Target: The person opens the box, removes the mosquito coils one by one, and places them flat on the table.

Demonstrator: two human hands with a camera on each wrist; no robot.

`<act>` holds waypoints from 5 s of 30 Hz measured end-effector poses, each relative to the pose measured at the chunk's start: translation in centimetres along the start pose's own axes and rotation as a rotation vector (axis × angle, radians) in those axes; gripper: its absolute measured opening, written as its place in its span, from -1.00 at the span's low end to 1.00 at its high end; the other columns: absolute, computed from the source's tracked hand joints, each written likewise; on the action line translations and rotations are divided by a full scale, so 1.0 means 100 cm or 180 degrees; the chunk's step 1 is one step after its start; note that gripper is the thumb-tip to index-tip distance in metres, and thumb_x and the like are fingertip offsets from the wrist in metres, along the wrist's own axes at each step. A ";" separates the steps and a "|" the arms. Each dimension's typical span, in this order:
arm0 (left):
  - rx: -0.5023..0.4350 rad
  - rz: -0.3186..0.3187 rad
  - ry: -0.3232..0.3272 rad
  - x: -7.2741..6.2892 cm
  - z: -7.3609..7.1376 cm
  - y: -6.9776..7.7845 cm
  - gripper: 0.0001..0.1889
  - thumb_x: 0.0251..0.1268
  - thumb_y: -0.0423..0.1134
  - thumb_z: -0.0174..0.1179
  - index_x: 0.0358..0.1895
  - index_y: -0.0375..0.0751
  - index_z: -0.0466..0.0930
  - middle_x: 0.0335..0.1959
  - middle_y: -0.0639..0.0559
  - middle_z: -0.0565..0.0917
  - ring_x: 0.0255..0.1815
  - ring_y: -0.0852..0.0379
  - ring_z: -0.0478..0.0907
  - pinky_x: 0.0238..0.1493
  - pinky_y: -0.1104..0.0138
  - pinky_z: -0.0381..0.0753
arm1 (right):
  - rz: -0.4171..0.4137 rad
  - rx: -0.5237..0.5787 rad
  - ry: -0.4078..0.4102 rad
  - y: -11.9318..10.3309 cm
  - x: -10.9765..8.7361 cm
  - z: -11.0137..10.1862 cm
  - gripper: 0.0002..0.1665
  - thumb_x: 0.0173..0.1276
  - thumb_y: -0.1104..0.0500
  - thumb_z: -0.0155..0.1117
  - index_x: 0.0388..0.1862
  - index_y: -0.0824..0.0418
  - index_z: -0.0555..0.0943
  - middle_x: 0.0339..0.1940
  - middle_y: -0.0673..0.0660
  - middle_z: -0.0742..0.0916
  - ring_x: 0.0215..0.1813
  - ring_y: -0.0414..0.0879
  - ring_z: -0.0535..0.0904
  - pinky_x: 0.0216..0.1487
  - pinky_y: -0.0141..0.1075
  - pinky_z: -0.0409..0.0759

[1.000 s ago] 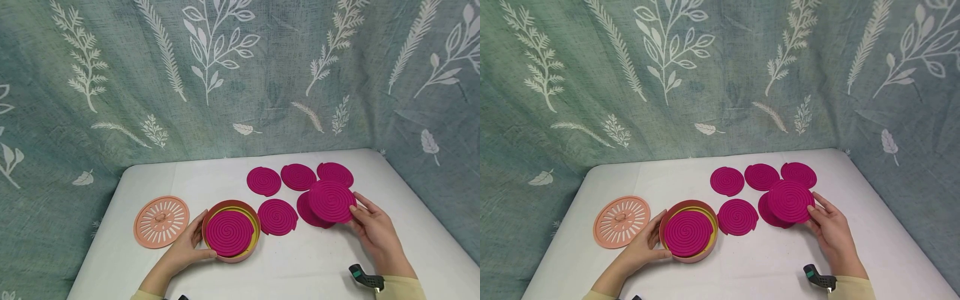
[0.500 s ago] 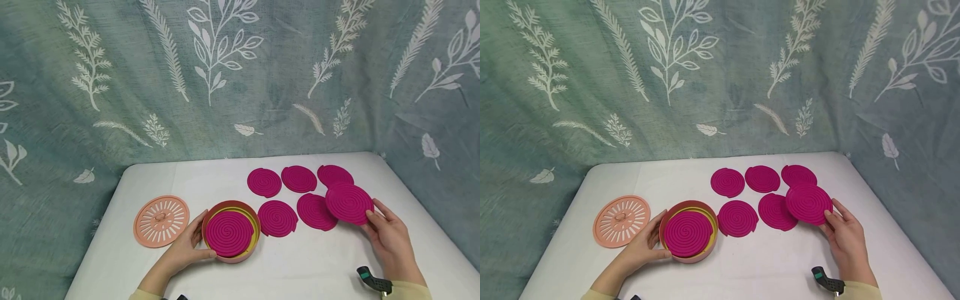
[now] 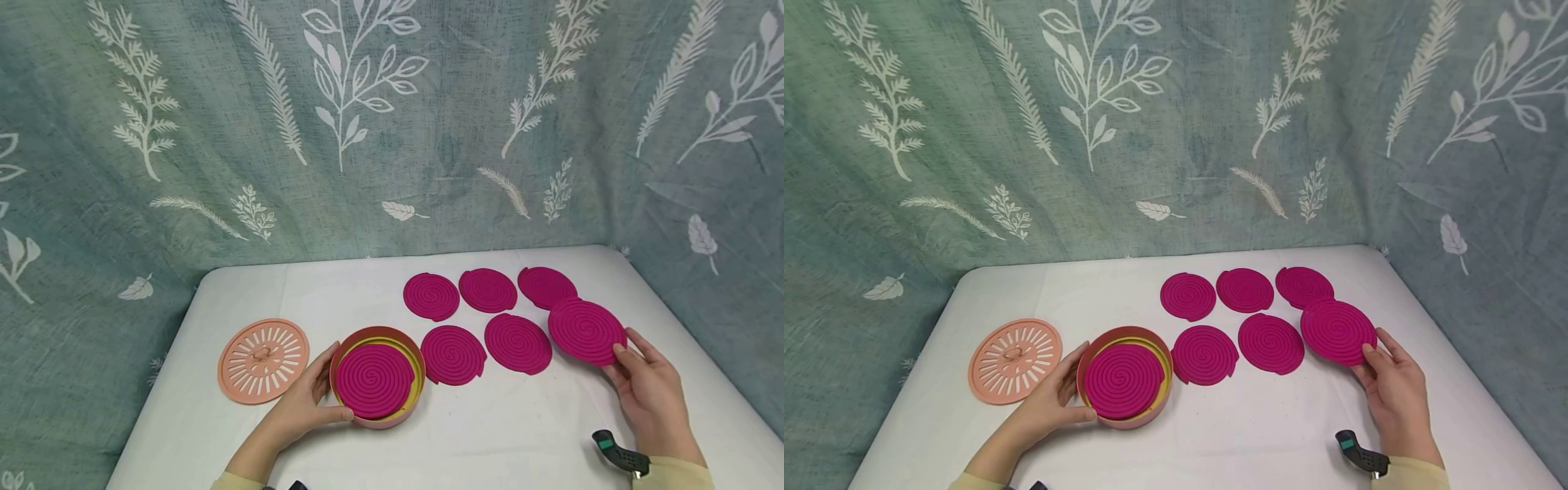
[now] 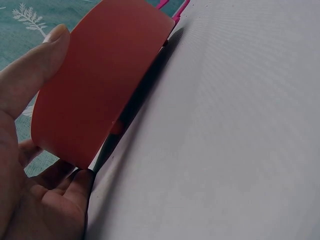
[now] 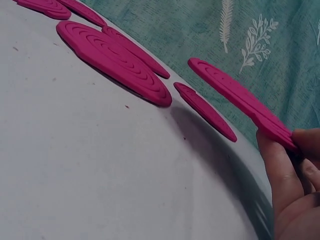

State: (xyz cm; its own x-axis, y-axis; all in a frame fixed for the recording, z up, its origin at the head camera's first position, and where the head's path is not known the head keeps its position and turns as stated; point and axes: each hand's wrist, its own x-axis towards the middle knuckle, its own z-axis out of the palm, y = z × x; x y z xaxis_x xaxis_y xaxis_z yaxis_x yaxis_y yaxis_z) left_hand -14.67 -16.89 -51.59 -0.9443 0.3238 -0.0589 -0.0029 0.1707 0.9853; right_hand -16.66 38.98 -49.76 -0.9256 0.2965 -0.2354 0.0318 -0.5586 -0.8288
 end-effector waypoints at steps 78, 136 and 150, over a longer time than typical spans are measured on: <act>-0.0011 -0.0053 0.0008 0.000 0.000 0.001 0.21 -0.22 -0.20 0.66 0.57 0.18 0.05 0.51 0.16 0.17 0.50 0.25 0.10 0.41 0.49 0.18 | -0.0002 -0.1475 0.0063 -0.023 -0.007 -0.012 0.14 0.36 0.08 0.37 0.64 0.08 -0.18 0.04 -0.04 0.64 -0.15 -0.33 0.69 -0.17 -0.40 0.73; -0.0035 0.0040 -0.0039 -0.001 -0.001 -0.002 0.26 -0.23 -0.21 0.66 0.60 0.04 0.00 0.52 0.12 0.18 0.51 0.22 0.11 0.41 0.48 0.19 | -0.0432 -0.3620 -0.3333 0.078 -0.045 0.269 -0.45 0.45 -0.01 0.25 0.39 -0.01 0.47 0.18 0.08 0.66 0.20 -0.13 0.57 0.17 -0.20 0.63; -0.0057 0.0058 -0.0048 0.000 -0.002 -0.002 0.23 -0.19 -0.24 0.64 0.60 0.04 0.00 0.52 0.11 0.17 0.51 0.21 0.11 0.40 0.48 0.19 | -0.0352 -0.3788 -0.3551 0.103 -0.050 0.286 -0.39 0.42 -0.03 0.27 0.38 0.14 0.49 0.20 0.10 0.65 0.23 -0.11 0.55 0.23 -0.20 0.58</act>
State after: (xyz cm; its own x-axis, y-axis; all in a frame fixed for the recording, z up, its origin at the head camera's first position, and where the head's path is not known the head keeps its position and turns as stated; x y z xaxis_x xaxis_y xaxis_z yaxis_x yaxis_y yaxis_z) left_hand -14.73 -17.06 -51.74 -0.9391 0.3409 -0.0431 0.0083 0.1478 0.9890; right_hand -22.52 9.61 -42.62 -0.7246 -0.6773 -0.1274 -0.2824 0.4603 -0.8416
